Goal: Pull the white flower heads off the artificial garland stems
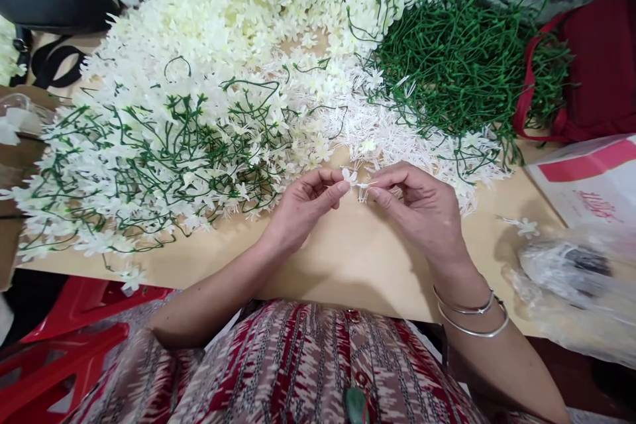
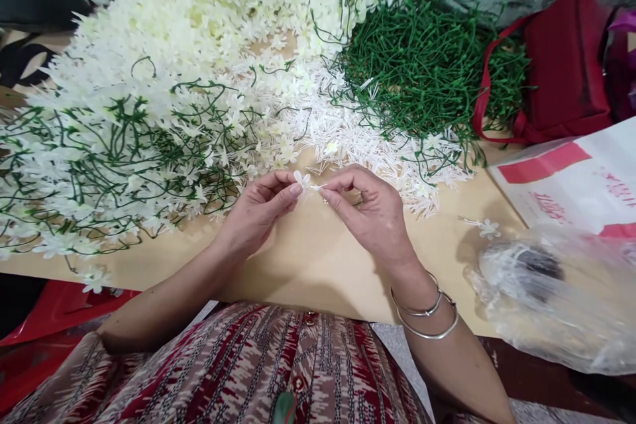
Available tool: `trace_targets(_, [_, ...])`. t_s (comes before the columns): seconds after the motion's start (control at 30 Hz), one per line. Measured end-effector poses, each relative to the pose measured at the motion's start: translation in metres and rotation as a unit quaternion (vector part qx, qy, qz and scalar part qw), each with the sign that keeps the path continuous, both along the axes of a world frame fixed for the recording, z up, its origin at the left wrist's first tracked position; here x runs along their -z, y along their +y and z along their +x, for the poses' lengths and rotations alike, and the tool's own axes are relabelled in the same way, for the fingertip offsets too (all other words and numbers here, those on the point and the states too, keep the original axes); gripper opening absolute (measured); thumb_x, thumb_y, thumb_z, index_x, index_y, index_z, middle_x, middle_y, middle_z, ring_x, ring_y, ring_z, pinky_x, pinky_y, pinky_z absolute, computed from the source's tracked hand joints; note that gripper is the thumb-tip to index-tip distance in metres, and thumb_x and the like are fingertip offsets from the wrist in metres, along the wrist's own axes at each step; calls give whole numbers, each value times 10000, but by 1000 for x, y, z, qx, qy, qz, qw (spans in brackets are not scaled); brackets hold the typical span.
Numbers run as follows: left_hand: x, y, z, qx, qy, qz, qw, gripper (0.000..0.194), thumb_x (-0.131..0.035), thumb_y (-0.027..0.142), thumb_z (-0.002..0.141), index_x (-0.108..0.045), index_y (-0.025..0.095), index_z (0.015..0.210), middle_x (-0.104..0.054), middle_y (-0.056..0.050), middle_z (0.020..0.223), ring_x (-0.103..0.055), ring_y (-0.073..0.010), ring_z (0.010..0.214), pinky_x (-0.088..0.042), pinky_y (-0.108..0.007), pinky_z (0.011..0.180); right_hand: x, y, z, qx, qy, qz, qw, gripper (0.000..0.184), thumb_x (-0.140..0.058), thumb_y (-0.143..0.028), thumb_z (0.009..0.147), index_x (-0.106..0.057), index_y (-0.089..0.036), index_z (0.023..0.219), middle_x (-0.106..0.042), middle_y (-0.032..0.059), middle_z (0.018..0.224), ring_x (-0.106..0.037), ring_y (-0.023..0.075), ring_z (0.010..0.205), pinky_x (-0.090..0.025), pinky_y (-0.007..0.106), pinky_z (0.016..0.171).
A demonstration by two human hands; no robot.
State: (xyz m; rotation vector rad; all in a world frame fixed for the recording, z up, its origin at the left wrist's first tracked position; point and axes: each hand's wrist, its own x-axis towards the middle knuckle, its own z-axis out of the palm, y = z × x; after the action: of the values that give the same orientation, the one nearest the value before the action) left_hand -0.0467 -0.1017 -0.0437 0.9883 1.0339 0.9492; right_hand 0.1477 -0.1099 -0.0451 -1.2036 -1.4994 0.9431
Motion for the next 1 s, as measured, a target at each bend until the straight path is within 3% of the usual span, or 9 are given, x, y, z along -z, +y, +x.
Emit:
trace_targets(0.1, [9,1,5,11,-57,-53,997,350,-836,484,801,-703,196,950,-601,35,752,-495,-69,639,-405,-197,607,-2,0,-5,-2,-23,24,999,84,-734,-236,894,-691,-264,828,-730,7,835,-681,194,810,-555,376,771])
trace_targets(0.33, [12,0,7,15,-18,-6,1000,308,-776,506,876,-715,208,929,-591,39,699,-531,-93,659,-428,-235,647,-4,-1,-11,9,-89,61,994,113,-692,-239,928,-648,-278,831,-719,0,796,-681,200,783,-562,390,746])
trace_targets(0.6, [15,1,12,27,-40,-23,999,319,-774,508,879,-718,197,929,-579,39,671,-498,-93,633,-400,-241,635,-2,-5,-19,59,-151,136,977,165,-669,-212,950,-599,-311,838,-747,11,820,-713,234,820,-536,454,818])
trace_targets(0.8, [19,3,10,45,-68,-55,995,356,-795,536,846,-716,204,946,-594,33,729,-498,-90,653,-392,-236,640,0,-6,-19,54,-104,83,990,126,-682,-239,945,-624,-303,853,-730,11,823,-685,215,799,-555,422,792])
trace_targets(0.87, [20,5,8,61,-83,-63,993,369,-815,541,826,-717,199,925,-591,32,746,-488,-84,646,-400,-238,643,0,-6,-17,52,-44,32,997,118,-715,-229,922,-668,-308,997,-716,0,848,-674,197,801,-562,394,795])
trace_targets(0.93, [20,6,5,78,-88,-65,991,383,-825,548,815,-721,190,902,-583,33,737,-474,-80,632,-402,-241,643,0,-6,-15,35,-4,-9,999,269,-727,-209,909,-680,-302,1157,-705,-9,865,-662,181,786,-566,376,792])
trace_targets(1.0, [20,6,4,95,-88,-59,990,374,-822,537,825,-728,182,897,-585,32,734,-472,-76,631,-404,-241,651,-1,-4,-12,1,-8,-9,1000,242,-725,-201,909,-716,-277,1138,-687,-13,829,-645,173,757,-559,361,759])
